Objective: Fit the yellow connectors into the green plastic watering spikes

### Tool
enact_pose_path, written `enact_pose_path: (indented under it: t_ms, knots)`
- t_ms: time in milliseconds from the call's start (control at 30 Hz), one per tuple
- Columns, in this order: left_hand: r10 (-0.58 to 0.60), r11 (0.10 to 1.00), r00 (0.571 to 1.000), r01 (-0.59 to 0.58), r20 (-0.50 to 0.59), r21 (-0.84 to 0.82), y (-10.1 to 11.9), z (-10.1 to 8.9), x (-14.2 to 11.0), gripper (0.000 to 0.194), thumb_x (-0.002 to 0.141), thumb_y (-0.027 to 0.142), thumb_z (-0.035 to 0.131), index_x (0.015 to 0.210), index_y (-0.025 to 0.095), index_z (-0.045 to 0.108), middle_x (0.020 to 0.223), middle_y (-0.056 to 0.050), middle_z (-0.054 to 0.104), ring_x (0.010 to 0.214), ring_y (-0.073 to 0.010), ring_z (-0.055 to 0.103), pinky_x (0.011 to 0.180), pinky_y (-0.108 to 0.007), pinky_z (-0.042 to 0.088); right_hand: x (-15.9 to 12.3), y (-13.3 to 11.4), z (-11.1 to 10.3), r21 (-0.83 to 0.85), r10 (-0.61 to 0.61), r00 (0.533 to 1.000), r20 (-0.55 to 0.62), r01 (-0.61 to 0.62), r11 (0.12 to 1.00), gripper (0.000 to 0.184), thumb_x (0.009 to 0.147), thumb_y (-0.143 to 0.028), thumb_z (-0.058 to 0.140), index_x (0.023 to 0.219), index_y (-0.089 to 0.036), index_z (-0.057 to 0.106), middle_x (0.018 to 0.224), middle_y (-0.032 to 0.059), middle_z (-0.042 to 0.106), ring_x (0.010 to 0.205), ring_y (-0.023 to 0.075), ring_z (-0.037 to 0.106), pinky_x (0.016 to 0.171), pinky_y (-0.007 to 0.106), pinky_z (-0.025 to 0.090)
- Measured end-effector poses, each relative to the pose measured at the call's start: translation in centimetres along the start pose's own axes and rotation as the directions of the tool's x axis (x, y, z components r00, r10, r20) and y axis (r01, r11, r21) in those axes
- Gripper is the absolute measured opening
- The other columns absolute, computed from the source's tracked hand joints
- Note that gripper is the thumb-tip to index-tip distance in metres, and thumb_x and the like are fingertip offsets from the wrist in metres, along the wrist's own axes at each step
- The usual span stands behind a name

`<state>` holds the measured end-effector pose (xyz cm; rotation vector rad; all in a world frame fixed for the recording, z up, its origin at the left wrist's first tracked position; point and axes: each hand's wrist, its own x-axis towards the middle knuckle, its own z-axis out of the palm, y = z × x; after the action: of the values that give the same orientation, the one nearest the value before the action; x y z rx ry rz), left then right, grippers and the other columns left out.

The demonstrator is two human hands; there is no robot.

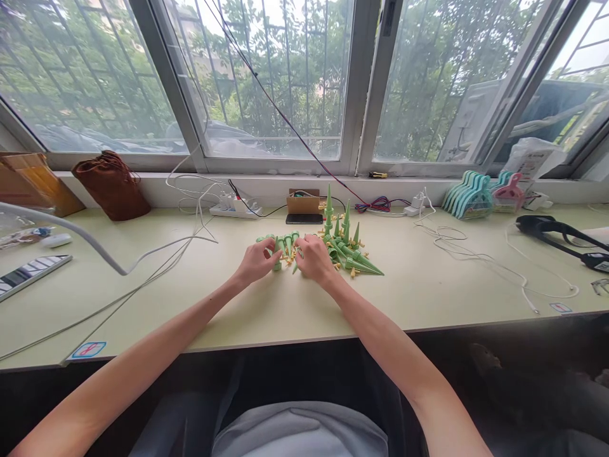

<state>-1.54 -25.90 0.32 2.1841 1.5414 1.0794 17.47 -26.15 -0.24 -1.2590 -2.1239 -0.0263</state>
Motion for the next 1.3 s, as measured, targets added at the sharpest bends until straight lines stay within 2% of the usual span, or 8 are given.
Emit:
enact_pose_path:
  t_ms: [133, 333, 567, 867, 1300]
  knots:
    - [-0.001, 1.000, 1.000, 0.001, 0.009, 0.019, -0.1, 0.0, 0.0, 0.013, 0.082, 0.032, 0.055, 0.075, 0.021, 0.054, 0.082, -0.003, 0.065, 0.059, -0.0149, 0.056, 0.063, -0.030, 0.044, -0.1, -0.2, 0.8, 0.027, -0.081, 0.996, 0.044, 0.079, 0.996, 0.017, 0.089, -0.016, 0.059, 0.103, -0.016, 0.068, 0.099, 0.0107, 0.069, 0.101, 0.0264, 0.056, 0.095, 0.040, 0.035]
    - [-0.033, 0.999, 0.999, 0.032, 0.025, 0.009, -0.2, 0.0, 0.1, 0.010, 0.081, 0.029, 0.055, 0.076, 0.020, 0.057, 0.080, -0.002, 0.064, 0.058, -0.0145, 0.056, 0.062, -0.029, 0.043, -0.4, -0.5, 1.4, 0.086, -0.123, 0.989, 0.086, 0.116, 0.989, 0.022, 0.087, -0.014, 0.059, 0.108, -0.016, 0.065, 0.101, 0.0096, 0.070, 0.102, 0.0255, 0.055, 0.095, 0.040, 0.032]
    - [-0.048, 0.999, 0.999, 0.047, 0.024, 0.019, -0.2, 0.0, 0.1, 0.008, 0.080, 0.027, 0.054, 0.076, 0.021, 0.057, 0.079, -0.001, 0.063, 0.059, -0.0146, 0.054, 0.062, -0.029, 0.041, -0.6, -0.7, 1.5, -0.017, -0.101, 0.980, 0.171, 0.105, 0.994, 0.019, 0.091, -0.023, 0.058, 0.106, -0.016, 0.069, 0.109, 0.0138, 0.065, 0.108, 0.0289, 0.049, 0.093, 0.042, 0.033]
    - [-0.067, 0.998, 0.997, 0.066, 0.033, 0.021, 0.0, 0.0, 0.0, 0.010, 0.080, 0.028, 0.054, 0.074, 0.021, 0.055, 0.078, -0.001, 0.062, 0.057, -0.0139, 0.051, 0.060, -0.029, 0.040, -0.6, -0.7, 1.6, -0.057, -0.072, 0.972, 0.222, 0.086, 0.995, 0.017, 0.092, -0.022, 0.056, 0.099, -0.016, 0.070, 0.120, 0.0153, 0.058, 0.115, 0.0302, 0.045, 0.096, 0.044, 0.034]
    - [-0.053, 0.999, 0.998, 0.053, 0.043, -0.002, -0.4, 0.3, 0.0, 0.017, 0.084, 0.036, 0.051, 0.074, 0.022, 0.055, 0.072, -0.001, 0.062, 0.057, -0.0162, 0.055, 0.059, -0.030, 0.043, -0.6, -0.5, 1.6, 0.054, -0.089, 0.980, 0.178, 0.080, 0.995, 0.011, 0.091, -0.020, 0.058, 0.085, -0.017, 0.066, 0.112, 0.0124, 0.060, 0.109, 0.0271, 0.049, 0.093, 0.041, 0.036]
